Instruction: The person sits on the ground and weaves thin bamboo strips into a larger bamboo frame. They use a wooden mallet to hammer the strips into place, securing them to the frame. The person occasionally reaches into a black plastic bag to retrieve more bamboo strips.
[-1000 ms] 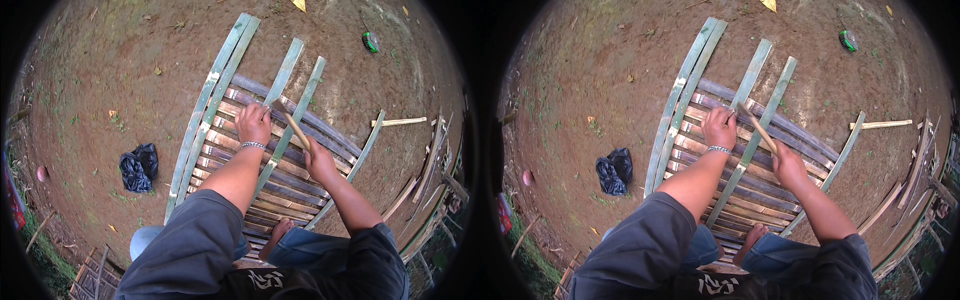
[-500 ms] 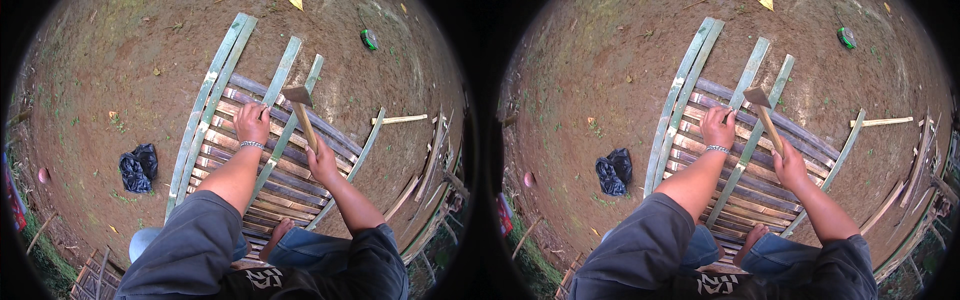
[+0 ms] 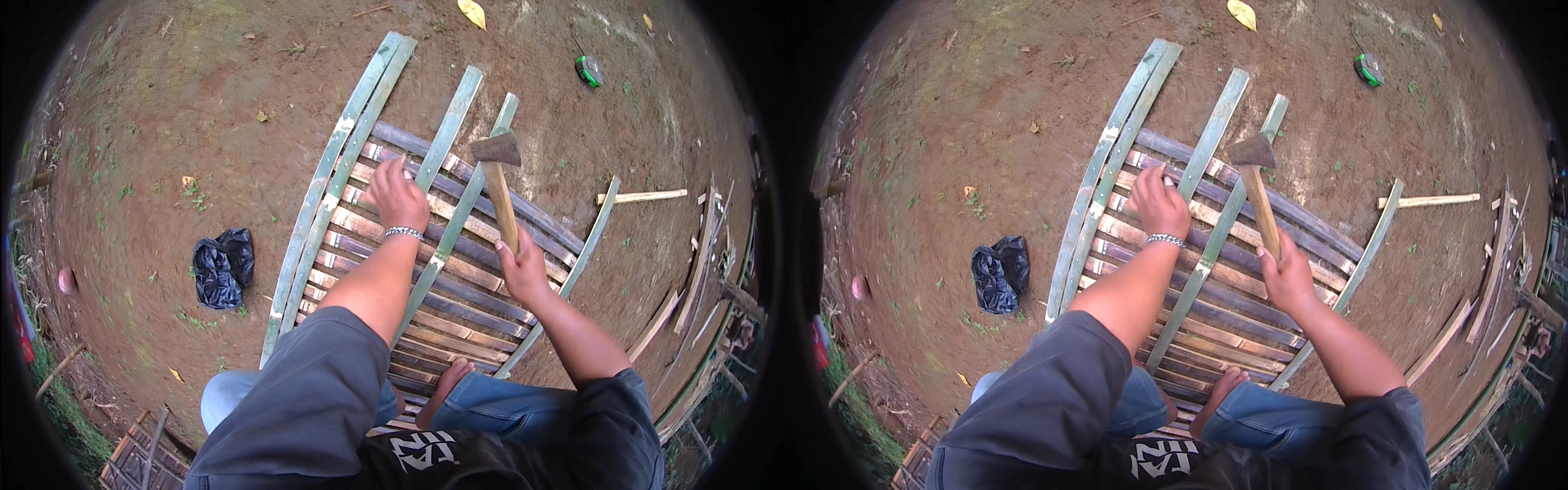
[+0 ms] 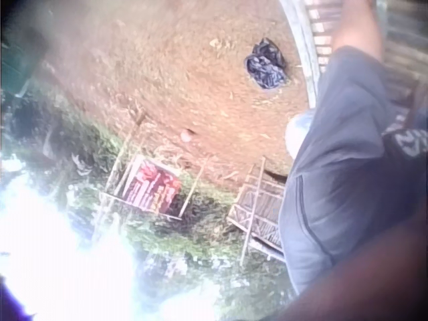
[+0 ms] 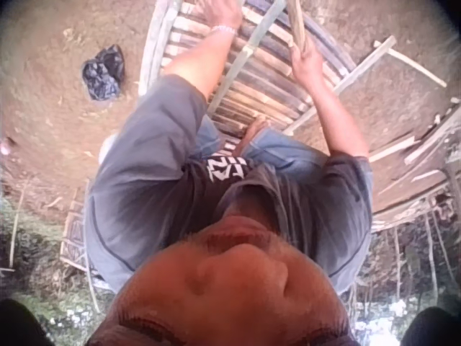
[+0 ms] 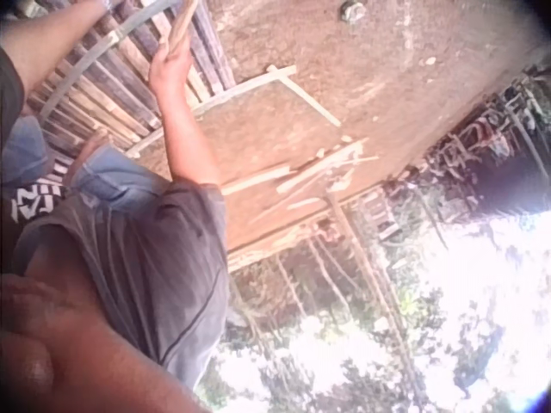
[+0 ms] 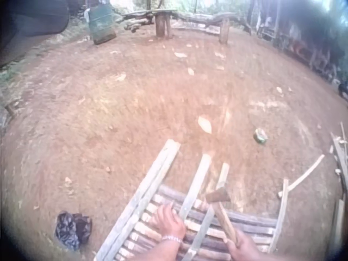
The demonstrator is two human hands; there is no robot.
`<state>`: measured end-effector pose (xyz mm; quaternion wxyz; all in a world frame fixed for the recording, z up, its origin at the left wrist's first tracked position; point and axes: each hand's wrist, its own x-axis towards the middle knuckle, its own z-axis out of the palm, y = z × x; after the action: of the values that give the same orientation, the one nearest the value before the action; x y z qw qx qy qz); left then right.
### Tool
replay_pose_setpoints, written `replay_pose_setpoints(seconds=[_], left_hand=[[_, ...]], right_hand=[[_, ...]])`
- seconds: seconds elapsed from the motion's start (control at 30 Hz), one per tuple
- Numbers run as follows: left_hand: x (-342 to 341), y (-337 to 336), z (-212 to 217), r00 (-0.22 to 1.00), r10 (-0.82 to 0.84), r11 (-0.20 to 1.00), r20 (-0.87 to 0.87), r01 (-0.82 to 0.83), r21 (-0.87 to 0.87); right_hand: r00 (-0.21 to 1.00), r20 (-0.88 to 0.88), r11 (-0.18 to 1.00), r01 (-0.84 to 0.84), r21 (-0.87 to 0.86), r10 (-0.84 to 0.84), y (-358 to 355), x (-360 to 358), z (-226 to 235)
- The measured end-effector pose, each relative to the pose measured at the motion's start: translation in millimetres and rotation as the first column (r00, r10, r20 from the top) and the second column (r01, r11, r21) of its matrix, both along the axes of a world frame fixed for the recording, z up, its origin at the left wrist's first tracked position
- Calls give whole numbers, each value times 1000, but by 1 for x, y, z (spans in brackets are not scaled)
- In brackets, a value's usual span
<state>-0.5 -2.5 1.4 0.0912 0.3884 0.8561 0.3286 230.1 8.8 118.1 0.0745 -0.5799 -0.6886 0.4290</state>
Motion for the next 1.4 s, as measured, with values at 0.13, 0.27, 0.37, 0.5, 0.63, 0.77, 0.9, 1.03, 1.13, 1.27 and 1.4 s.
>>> replay_pose_setpoints(seconds=[0.13,0.27,0.37,0.5,0.63,0.77,0.9,1.03,1.13,1.27,1.4], left_hand=[[-10,-2,-1,990,-38,955,-134,-4,-295],[-13,2,7,995,-74,884,-67,35,-466],[-12,3,10,997,-68,878,-31,45,-477],[-11,2,13,997,-74,878,-12,59,-476],[-11,3,11,997,-81,874,-14,64,-481],[-10,7,5,996,-76,885,-38,50,-463],[-11,2,10,997,-76,876,-8,63,-478],[-12,2,8,997,-80,880,-24,59,-470],[-15,6,6,996,-81,893,-48,51,-447],[-11,4,6,996,-80,897,-31,59,-438],[-14,5,8,997,-72,894,-34,49,-446]], right_hand=[[998,-40,999,-44,27,45,12,-16,6],[977,51,974,-211,85,207,18,-13,0],[944,137,949,-310,66,299,24,-12,-9],[927,137,922,-365,131,348,31,-16,-13],[882,198,889,-450,80,428,34,-16,-14],[894,157,883,-442,156,420,40,-14,-15],[909,96,893,-416,172,405,40,-20,-2],[872,228,881,-463,94,434,40,-14,-20],[929,69,893,-369,258,364,37,-18,-14],[914,93,874,-405,267,395,27,-2,-36],[902,180,892,-421,168,392,32,-10,-33]])
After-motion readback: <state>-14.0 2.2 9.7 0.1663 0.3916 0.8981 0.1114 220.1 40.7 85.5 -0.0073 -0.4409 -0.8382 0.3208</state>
